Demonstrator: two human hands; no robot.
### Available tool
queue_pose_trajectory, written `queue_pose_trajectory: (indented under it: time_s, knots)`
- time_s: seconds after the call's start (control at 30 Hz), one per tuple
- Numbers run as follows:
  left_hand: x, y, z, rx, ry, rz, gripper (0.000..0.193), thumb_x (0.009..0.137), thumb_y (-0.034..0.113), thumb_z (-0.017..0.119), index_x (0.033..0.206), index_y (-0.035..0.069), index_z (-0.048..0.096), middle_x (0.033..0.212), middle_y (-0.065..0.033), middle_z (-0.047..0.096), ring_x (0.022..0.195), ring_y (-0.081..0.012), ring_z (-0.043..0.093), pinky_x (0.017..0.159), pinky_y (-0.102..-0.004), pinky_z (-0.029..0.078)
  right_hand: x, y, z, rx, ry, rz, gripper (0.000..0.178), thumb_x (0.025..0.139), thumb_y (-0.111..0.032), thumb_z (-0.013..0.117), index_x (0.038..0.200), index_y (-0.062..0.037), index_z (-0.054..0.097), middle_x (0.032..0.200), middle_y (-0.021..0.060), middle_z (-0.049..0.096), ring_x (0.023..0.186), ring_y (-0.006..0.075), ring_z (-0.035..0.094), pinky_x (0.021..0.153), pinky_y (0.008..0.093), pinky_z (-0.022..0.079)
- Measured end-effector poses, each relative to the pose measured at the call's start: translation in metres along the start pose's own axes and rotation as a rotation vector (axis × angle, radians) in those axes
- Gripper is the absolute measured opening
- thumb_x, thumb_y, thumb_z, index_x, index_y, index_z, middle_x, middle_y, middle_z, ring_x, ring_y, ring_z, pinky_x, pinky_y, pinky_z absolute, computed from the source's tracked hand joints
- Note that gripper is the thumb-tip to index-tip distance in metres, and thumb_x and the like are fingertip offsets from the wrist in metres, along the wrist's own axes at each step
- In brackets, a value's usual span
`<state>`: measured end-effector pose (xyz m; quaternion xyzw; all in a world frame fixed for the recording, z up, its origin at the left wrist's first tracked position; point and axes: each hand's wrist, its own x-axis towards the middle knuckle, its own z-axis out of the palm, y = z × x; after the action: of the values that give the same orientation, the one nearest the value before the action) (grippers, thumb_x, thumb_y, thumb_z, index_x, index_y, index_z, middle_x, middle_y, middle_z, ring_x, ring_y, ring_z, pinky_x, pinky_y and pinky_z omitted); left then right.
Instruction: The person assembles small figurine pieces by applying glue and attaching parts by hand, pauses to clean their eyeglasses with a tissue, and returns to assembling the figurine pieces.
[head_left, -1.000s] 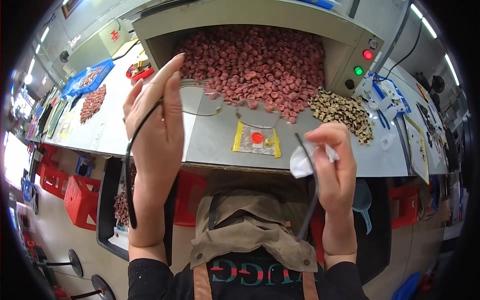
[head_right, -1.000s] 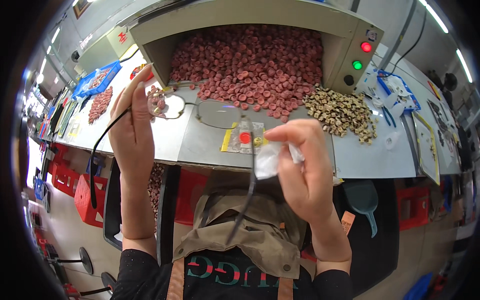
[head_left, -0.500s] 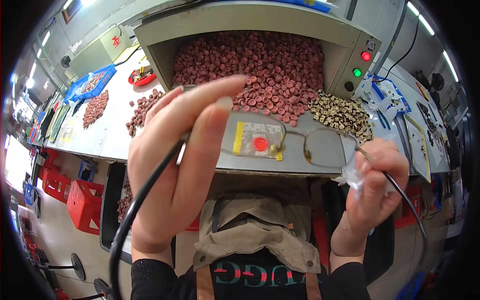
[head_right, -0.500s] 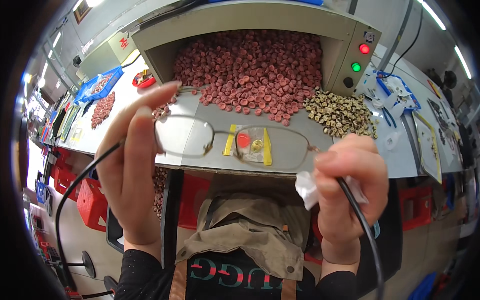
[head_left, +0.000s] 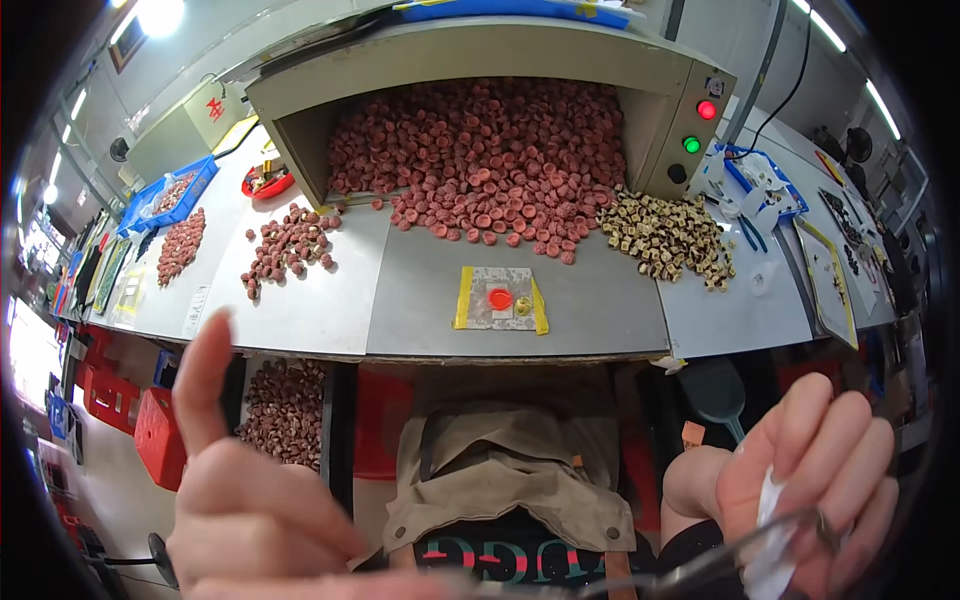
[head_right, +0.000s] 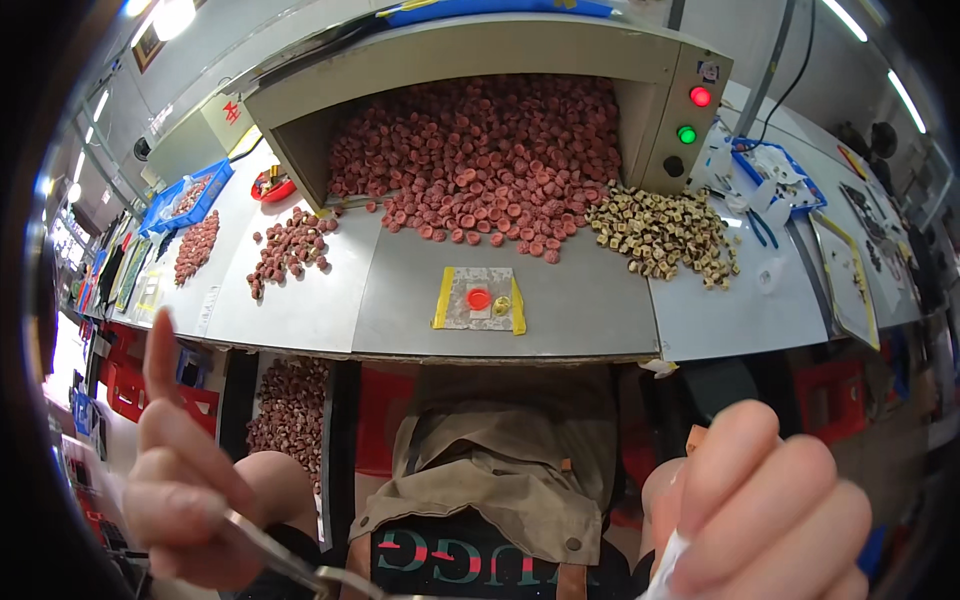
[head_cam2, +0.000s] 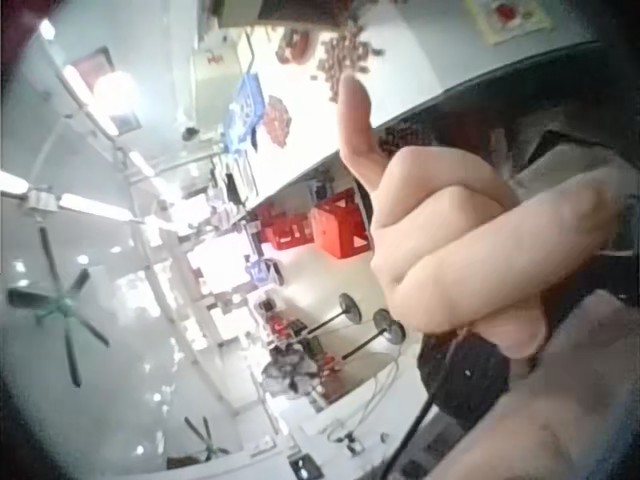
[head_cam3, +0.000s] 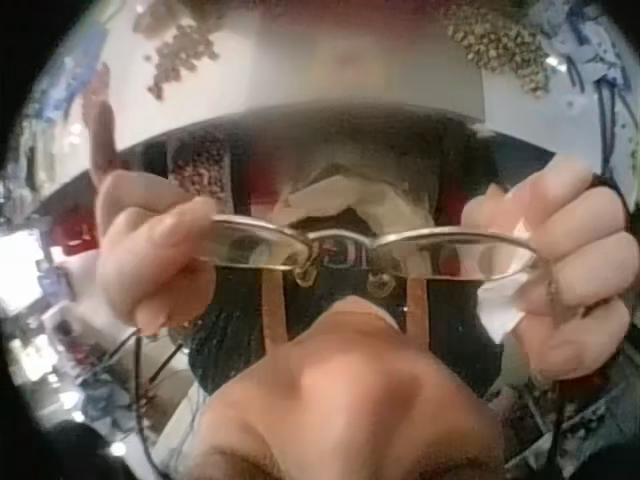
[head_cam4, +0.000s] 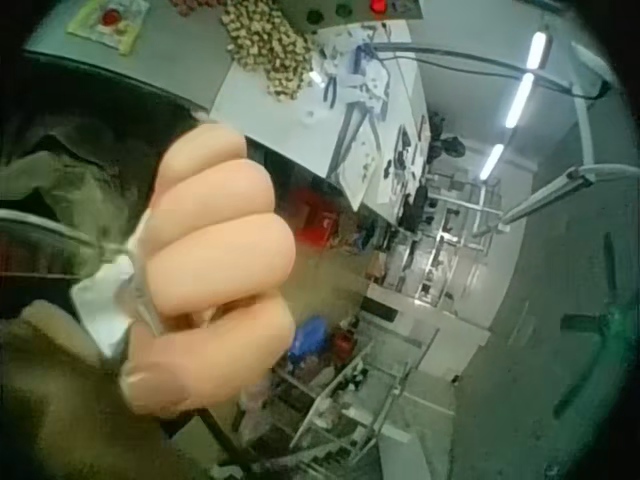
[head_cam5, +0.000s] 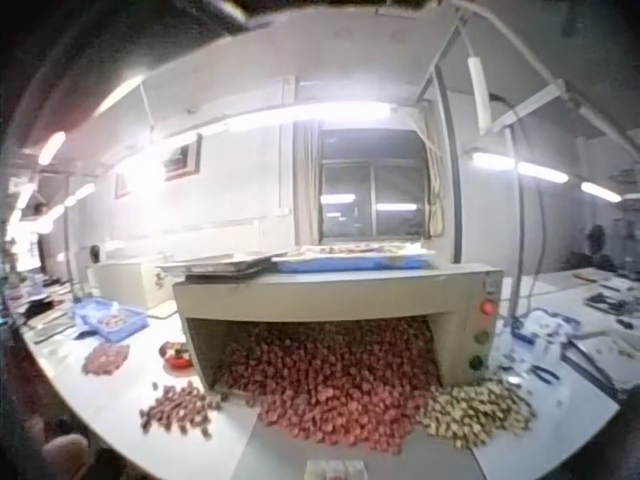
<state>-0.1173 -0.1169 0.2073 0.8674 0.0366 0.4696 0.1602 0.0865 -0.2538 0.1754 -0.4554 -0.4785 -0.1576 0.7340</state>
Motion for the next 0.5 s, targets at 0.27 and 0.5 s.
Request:
queue_pose_trajectory:
  time_s: [0.27,0.5]
  knots:
    - [0.023,0.036,-0.017,-0.064,-0.345,-0.195,0.041,0.081,0.015,0.072,0.116,0.028,0.053,0.075,0.0043,0.051,0.068,-0.0101,0.050,0.097,-0.0290,0.040,0.003,0.001,-0.005,0.194,-0.037,0.083,0.017,0.081,-0.017,0.063,0.079,-0.0125,0.047,0.075,-0.0051,0.042,0.065,0.0097,0.036,0.062,0.0251,0.027]
    - [-0.011,-0.018,-0.012,-0.191,0.012,0.048,0.019,0.094,0.037,0.054,0.112,0.036,0.060,0.079,0.0094,0.052,0.073,-0.0027,0.052,0.118,-0.0474,0.012,0.005,0.005,-0.005,0.431,-0.061,0.148,0.008,0.084,-0.013,0.056,0.081,-0.0124,0.049,0.076,-0.0047,0.046,0.067,0.0089,0.040,0.067,0.0250,0.028]
